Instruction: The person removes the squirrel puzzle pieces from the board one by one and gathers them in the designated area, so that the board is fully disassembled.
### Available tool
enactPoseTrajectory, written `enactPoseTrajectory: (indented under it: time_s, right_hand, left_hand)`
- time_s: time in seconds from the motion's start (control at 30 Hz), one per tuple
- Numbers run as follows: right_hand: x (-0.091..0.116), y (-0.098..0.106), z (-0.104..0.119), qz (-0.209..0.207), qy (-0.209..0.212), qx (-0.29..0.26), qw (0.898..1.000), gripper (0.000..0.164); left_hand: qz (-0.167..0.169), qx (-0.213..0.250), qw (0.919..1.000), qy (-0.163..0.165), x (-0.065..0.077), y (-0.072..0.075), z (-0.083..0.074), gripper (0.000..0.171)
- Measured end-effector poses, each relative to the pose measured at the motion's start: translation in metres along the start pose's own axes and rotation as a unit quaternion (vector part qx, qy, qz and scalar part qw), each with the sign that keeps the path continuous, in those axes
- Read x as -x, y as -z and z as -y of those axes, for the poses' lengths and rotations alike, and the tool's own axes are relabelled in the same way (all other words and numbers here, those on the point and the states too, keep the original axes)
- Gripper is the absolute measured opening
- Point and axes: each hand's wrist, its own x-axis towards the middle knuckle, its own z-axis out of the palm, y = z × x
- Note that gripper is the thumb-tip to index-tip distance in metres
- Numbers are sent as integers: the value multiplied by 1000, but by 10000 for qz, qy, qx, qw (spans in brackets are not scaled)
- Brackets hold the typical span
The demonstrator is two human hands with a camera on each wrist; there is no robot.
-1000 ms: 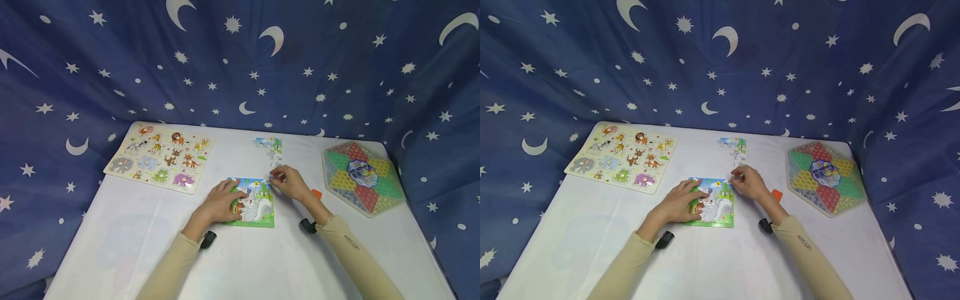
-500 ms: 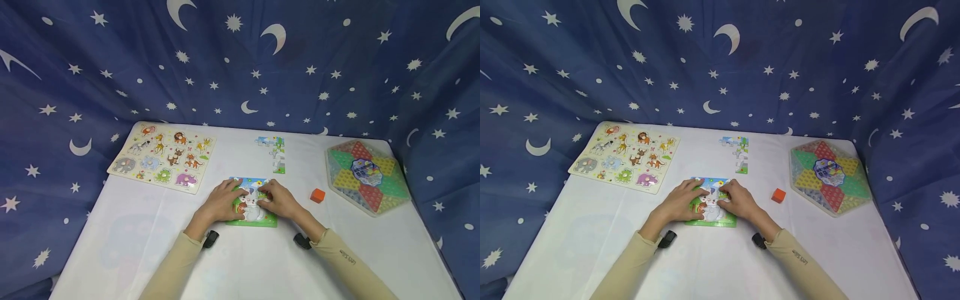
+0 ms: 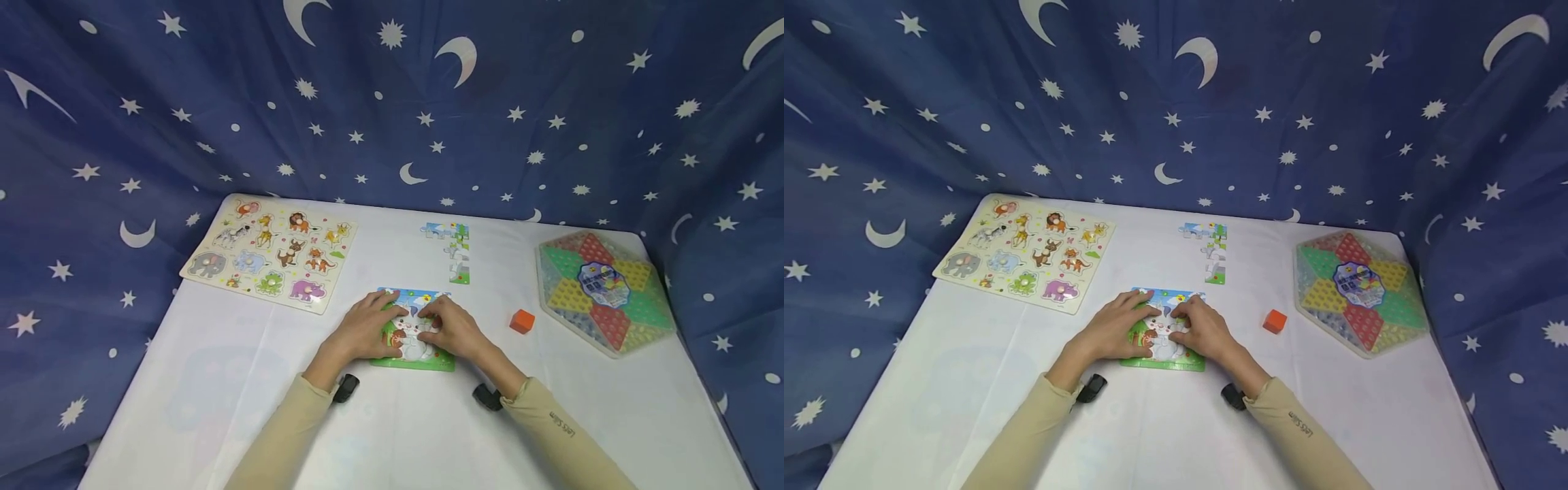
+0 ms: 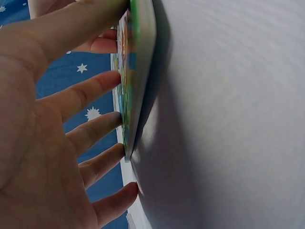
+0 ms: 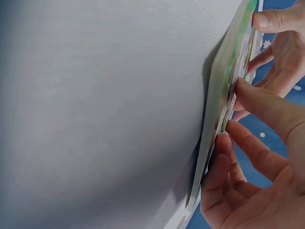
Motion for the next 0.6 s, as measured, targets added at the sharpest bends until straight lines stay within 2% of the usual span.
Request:
enactPoseTrajectory:
  time_s: [0.27, 0.6]
  right_hand:
    - [-2, 0, -2, -18, -77, -165, 9998, 34]
    - [-2, 0, 0, 27, -124, -434, 9990, 36]
  left_hand:
    - [-7, -188, 9998, 25, -2, -2, -1, 85]
    - [2, -237, 9997, 55, -1, 0, 0, 85]
